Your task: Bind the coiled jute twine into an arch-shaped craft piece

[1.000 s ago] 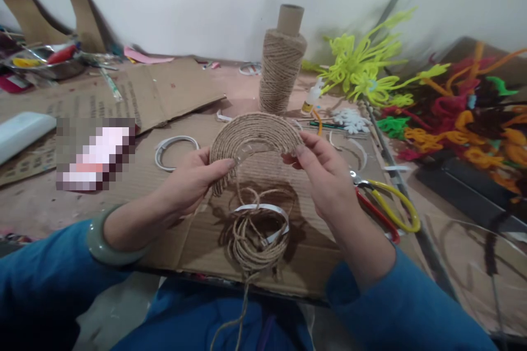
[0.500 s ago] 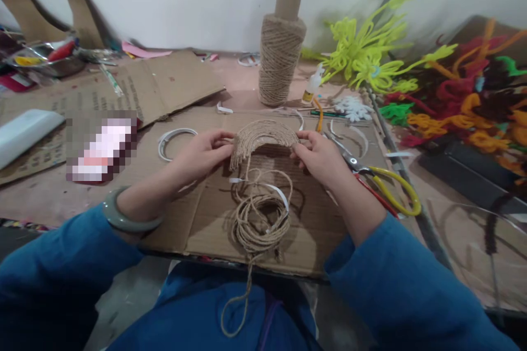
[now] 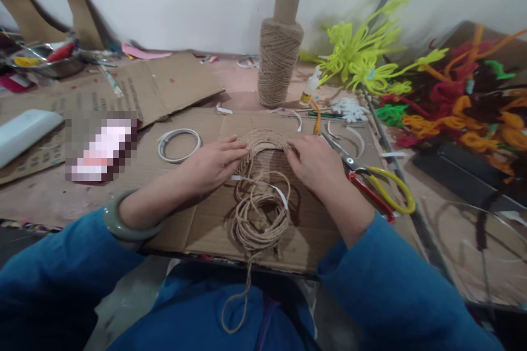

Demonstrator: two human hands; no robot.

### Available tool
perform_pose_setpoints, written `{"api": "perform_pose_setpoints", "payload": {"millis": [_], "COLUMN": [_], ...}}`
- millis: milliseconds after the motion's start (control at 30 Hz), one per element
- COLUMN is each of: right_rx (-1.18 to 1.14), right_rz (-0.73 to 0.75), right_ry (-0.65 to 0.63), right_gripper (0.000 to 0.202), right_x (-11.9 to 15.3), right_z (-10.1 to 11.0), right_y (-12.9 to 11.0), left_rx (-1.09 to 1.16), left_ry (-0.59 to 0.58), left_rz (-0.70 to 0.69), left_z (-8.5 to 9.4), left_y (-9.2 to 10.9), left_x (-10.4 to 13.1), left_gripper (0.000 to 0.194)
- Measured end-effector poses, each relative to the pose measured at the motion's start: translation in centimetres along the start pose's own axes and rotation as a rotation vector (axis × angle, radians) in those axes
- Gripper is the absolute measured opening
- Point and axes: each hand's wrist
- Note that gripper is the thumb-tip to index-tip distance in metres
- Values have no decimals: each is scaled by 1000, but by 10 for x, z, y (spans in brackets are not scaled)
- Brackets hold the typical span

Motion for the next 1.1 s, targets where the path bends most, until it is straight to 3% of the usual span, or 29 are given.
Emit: {"api": "perform_pose_setpoints", "payload": {"millis": [100, 233, 533, 667, 833, 967, 1100], "right_rx": [25, 34, 23, -102, -224, -229, -38], "right_rz": [127, 147, 143, 214, 305, 268, -15], "right_ry": [0, -24, -19, -185, -241, -193, -119], "right_gripper": [35, 36, 31, 28, 24, 28, 33], "right_x": [-4, -5, 2, 13, 30, 26, -8], "right_z": [-6, -10, 5, 20, 36, 38, 39], "right_y": [5, 6, -1, -16, -31, -8, 35], "left_rx": [-36, -82, -53, -22, 3, 35, 33], "left_ry": [-119, -185, -148, -123, -76, -79, -59], "left_rz": [-37, -69, -75, -114, -146, -144, -135], "left_z": [-2, -4, 1, 2, 1, 2, 4], "left_y": [1, -1, -5, -7, -12, -13, -10], "left_x": [1, 4, 3, 2, 4, 4, 3], "left_gripper": [41, 38, 33, 30, 31, 33, 33]}}
Point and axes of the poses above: each hand's wrist, its own x-axis away from the middle knuckle, its own z-axis out of the back of the hand, y = z × x, and after that the axes turned 15 degrees about -z, right-handed
